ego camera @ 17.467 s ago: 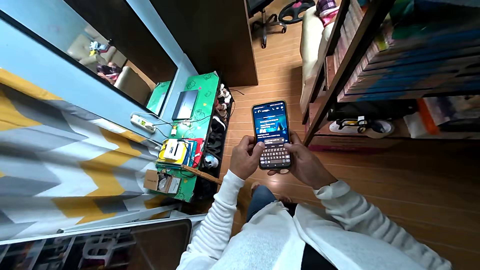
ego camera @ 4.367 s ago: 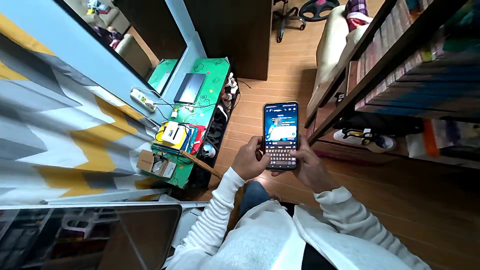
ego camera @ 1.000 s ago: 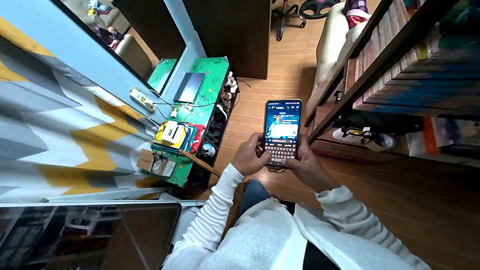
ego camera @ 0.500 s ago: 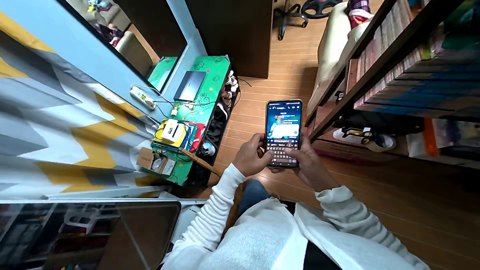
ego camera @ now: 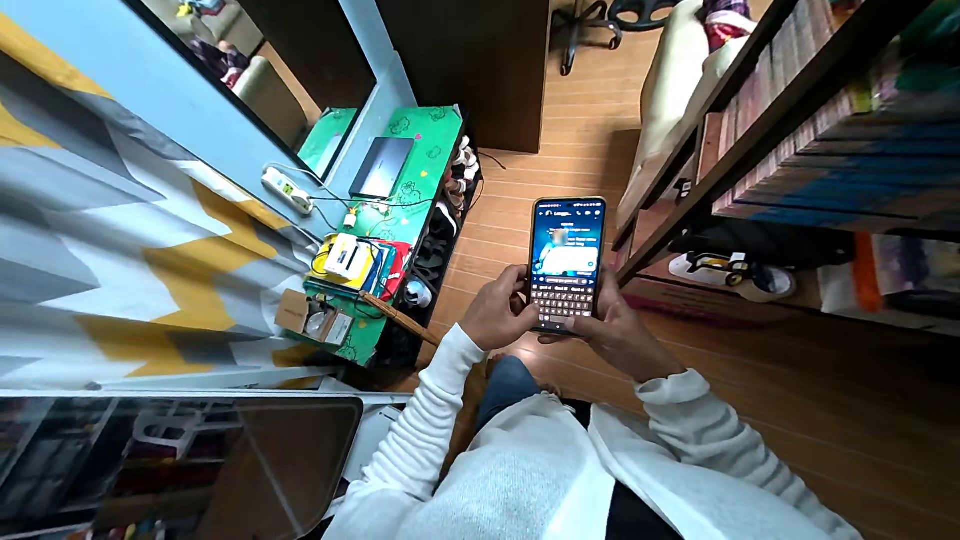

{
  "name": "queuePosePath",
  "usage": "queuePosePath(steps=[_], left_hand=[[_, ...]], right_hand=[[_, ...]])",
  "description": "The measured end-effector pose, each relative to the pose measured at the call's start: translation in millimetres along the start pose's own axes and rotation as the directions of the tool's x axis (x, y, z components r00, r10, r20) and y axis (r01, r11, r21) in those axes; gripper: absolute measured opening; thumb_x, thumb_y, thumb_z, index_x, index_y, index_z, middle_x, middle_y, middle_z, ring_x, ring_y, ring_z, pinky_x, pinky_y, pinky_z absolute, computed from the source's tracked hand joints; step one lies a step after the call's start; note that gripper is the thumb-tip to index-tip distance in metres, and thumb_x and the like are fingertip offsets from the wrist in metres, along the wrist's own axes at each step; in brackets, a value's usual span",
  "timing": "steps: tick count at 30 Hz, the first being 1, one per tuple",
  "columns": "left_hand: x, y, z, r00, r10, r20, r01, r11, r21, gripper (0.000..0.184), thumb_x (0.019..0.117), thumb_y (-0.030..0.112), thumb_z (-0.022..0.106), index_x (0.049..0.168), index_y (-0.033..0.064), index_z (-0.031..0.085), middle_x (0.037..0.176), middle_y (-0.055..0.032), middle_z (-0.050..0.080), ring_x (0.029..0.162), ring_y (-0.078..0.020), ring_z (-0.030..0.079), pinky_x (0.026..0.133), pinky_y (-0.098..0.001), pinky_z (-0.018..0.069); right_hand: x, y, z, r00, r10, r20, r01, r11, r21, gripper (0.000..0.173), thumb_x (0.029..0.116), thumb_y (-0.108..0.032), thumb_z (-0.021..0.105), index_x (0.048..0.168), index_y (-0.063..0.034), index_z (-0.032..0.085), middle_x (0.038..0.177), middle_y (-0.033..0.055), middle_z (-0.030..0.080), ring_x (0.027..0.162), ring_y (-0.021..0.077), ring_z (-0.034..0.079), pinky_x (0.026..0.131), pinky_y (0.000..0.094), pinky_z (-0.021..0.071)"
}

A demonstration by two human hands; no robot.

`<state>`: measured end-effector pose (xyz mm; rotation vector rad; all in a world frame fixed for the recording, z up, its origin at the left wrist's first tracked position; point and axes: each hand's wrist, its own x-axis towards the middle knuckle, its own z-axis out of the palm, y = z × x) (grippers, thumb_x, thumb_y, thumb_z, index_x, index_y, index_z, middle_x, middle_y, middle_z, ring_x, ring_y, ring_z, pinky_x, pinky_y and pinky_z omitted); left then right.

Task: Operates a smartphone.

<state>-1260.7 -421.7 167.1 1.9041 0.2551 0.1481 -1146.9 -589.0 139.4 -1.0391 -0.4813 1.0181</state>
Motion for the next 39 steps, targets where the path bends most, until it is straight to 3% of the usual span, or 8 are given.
queuePosePath(steps=[6, 17, 26, 34, 39], left_hand=[[-3.6, 2.3, -4.9, 0.998, -0.023, 0.061, 0.029, 0.994, -0.108, 0.048, 0.0911, 0.002, 0.056, 0.137, -0.0092, 0.047, 0.115, -0.0142, 0.066, 0.083, -0.0057, 0.065, 0.076, -0.0238, 0.056], [-1.8, 2.5, 0.3, 0.998, -0.042, 0.051, 0.047, 0.994, -0.1, 0.049, 0.0914, 0.003, 0.059, 0.137, -0.0083, 0.046, 0.115, -0.0142, 0.066, 0.083, -0.0075, 0.066, 0.077, -0.0254, 0.0571], [1.0, -0.7, 21.8, 0.996, -0.046, -0.073, 0.045, 0.999, -0.008, 0.061, 0.0914, 0.011, 0.069, 0.141, -0.0098, 0.04, 0.113, -0.0198, 0.069, 0.092, -0.0187, 0.072, 0.084, -0.0357, 0.0604], [1.3, 3.5, 19.4, 0.99, -0.073, -0.117, 0.069, 0.997, -0.045, 0.047, 0.0935, 0.006, 0.061, 0.136, -0.0089, 0.046, 0.11, -0.0184, 0.069, 0.088, -0.0162, 0.071, 0.081, -0.0339, 0.0593], [1.7, 2.5, 18.2, 0.991, -0.058, -0.117, 0.052, 0.997, -0.052, 0.047, 0.0934, 0.006, 0.06, 0.135, -0.0094, 0.047, 0.11, -0.0185, 0.069, 0.088, -0.016, 0.071, 0.081, -0.0337, 0.0594]], right_hand=[[-2.3, -3.0, 2.1, 1.0, 0.0, -0.006, 0.0, 0.999, 0.033, 0.08, 0.083, 0.007, 0.051, 0.15, -0.0209, 0.018, 0.12, 0.0083, 0.067, 0.094, 0.0267, 0.075, 0.07, 0.0433, 0.0667], [-4.7, -3.8, 1.1, 1.0, -0.009, -0.017, 0.009, 0.999, 0.034, 0.08, 0.0821, 0.007, 0.052, 0.151, -0.0196, 0.019, 0.122, 0.0088, 0.066, 0.096, 0.0261, 0.075, 0.072, 0.0428, 0.0667], [-4.2, -1.8, 1.4, 0.999, -0.04, -0.034, 0.04, 0.999, -0.012, 0.082, 0.0823, 0.006, 0.056, 0.15, -0.0191, 0.018, 0.12, 0.0054, 0.066, 0.096, 0.0209, 0.074, 0.074, 0.0378, 0.066], [-2.8, -2.8, 3.5, 0.999, -0.026, -0.041, 0.026, 1.0, -0.004, 0.082, 0.0829, 0.005, 0.054, 0.152, -0.0202, 0.017, 0.123, 0.0062, 0.064, 0.098, 0.0226, 0.074, 0.073, 0.0403, 0.0664], [-1.0, -2.4, 1.5, 0.999, -0.02, -0.041, 0.021, 1.0, 0.016, 0.071, 0.09, -0.001, 0.046, 0.152, -0.0207, 0.018, 0.123, 0.007, 0.064, 0.097, 0.0241, 0.074, 0.072, 0.042, 0.0662]])
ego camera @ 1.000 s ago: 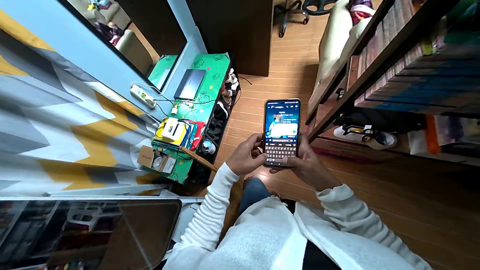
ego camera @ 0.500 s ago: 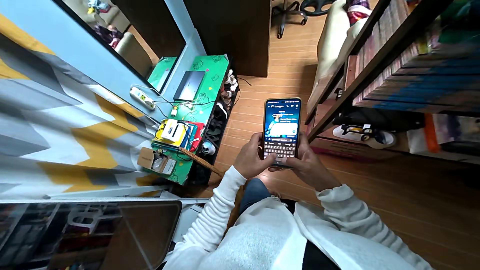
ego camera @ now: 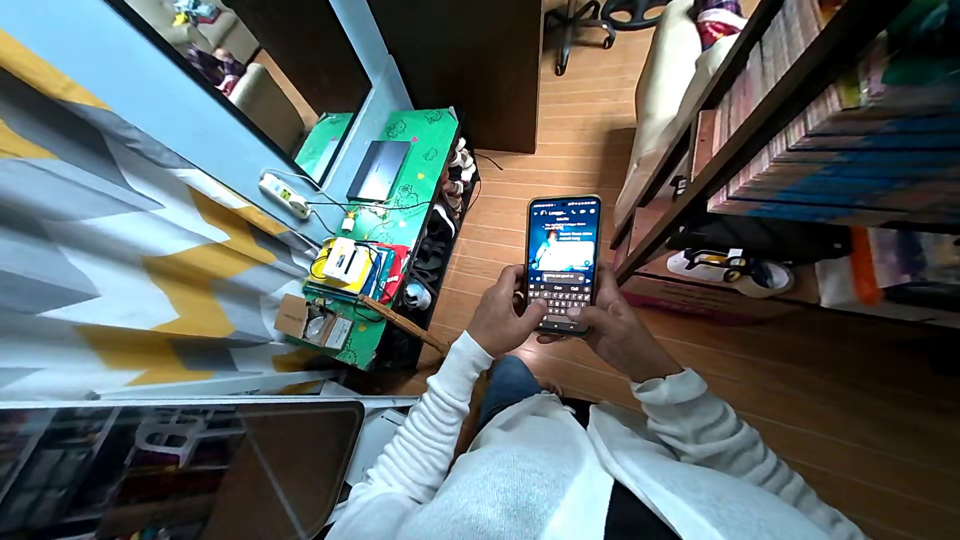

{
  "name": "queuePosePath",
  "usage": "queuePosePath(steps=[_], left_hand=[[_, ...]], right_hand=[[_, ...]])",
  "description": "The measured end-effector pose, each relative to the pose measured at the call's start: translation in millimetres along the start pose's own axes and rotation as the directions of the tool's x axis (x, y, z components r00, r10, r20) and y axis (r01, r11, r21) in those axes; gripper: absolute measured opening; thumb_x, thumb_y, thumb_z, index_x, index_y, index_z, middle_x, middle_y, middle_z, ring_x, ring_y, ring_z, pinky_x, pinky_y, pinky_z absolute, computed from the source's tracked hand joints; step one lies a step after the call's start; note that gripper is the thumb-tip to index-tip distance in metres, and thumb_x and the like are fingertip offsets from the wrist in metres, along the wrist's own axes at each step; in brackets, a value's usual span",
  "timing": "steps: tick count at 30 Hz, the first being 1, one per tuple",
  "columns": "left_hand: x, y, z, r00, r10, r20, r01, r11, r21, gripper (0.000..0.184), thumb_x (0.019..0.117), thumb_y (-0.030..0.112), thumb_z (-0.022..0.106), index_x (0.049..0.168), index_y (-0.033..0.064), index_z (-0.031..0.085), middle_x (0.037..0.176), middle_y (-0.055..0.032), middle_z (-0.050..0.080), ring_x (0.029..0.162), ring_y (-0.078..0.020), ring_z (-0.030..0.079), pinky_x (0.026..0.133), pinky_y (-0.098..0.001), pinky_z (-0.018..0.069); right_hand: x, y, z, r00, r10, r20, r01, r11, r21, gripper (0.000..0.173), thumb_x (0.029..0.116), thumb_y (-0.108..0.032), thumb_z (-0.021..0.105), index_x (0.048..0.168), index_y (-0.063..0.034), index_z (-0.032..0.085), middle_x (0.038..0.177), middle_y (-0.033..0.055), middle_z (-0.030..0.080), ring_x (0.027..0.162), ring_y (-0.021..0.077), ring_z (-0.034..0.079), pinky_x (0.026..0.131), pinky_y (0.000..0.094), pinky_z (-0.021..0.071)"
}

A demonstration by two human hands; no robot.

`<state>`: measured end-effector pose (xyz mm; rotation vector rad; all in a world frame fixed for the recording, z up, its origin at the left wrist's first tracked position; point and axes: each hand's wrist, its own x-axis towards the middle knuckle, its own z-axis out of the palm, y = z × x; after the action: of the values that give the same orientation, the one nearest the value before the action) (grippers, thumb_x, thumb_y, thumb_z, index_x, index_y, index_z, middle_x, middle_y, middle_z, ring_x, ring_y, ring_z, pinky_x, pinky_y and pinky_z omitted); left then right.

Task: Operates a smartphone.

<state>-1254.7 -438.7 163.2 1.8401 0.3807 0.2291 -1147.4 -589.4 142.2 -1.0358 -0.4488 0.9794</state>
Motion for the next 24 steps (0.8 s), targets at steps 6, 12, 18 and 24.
queuePosePath(steps=[6, 12, 18, 24], left_hand=[[0.1, 1.1, -2.7, 1.0, -0.021, 0.004, 0.021, 0.999, -0.032, 0.045, 0.0933, 0.004, 0.06, 0.135, -0.009, 0.047, 0.11, -0.0177, 0.068, 0.089, -0.0155, 0.071, 0.082, -0.0338, 0.0593], [-1.0, 0.3, -12.9, 0.998, -0.002, 0.059, 0.002, 1.0, -0.004, 0.049, 0.0887, 0.001, 0.058, 0.136, -0.0089, 0.048, 0.113, -0.018, 0.068, 0.089, -0.0158, 0.07, 0.08, -0.0336, 0.0588], [-3.1, -3.3, -13.9, 0.998, 0.063, 0.028, -0.064, 0.998, 0.012, 0.04, 0.0898, 0.0, 0.058, 0.129, -0.0094, 0.053, 0.107, -0.0161, 0.069, 0.082, -0.0119, 0.069, 0.074, -0.0289, 0.0584], [-3.3, -0.1, -11.5, 0.996, 0.086, 0.036, -0.086, 0.996, 0.009, 0.039, 0.0903, 0.001, 0.058, 0.128, -0.0101, 0.053, 0.107, -0.0156, 0.069, 0.08, -0.0101, 0.068, 0.073, -0.0269, 0.0574]], right_hand=[[0.6, -1.2, 1.5, 1.0, -0.001, 0.012, 0.001, 1.0, -0.03, 0.075, 0.0897, 0.001, 0.05, 0.153, -0.0203, 0.017, 0.124, 0.0073, 0.064, 0.097, 0.0238, 0.074, 0.073, 0.0411, 0.0664], [0.8, -0.2, 6.6, 0.999, 0.029, -0.015, -0.03, 0.998, -0.05, 0.081, 0.0868, 0.012, 0.051, 0.153, -0.02, 0.017, 0.123, 0.0081, 0.065, 0.098, 0.0237, 0.074, 0.076, 0.041, 0.0664], [-1.8, 0.8, 4.7, 1.0, 0.021, 0.019, -0.02, 0.999, -0.037, 0.079, 0.0871, 0.006, 0.051, 0.153, -0.0215, 0.017, 0.123, 0.0077, 0.065, 0.099, 0.0247, 0.074, 0.075, 0.042, 0.0663], [-1.9, -0.9, 6.1, 0.999, -0.001, -0.049, -0.001, 0.999, -0.036, 0.07, 0.0914, 0.004, 0.05, 0.151, -0.02, 0.022, 0.117, 0.0082, 0.067, 0.09, 0.0248, 0.075, 0.067, 0.0411, 0.0664]])
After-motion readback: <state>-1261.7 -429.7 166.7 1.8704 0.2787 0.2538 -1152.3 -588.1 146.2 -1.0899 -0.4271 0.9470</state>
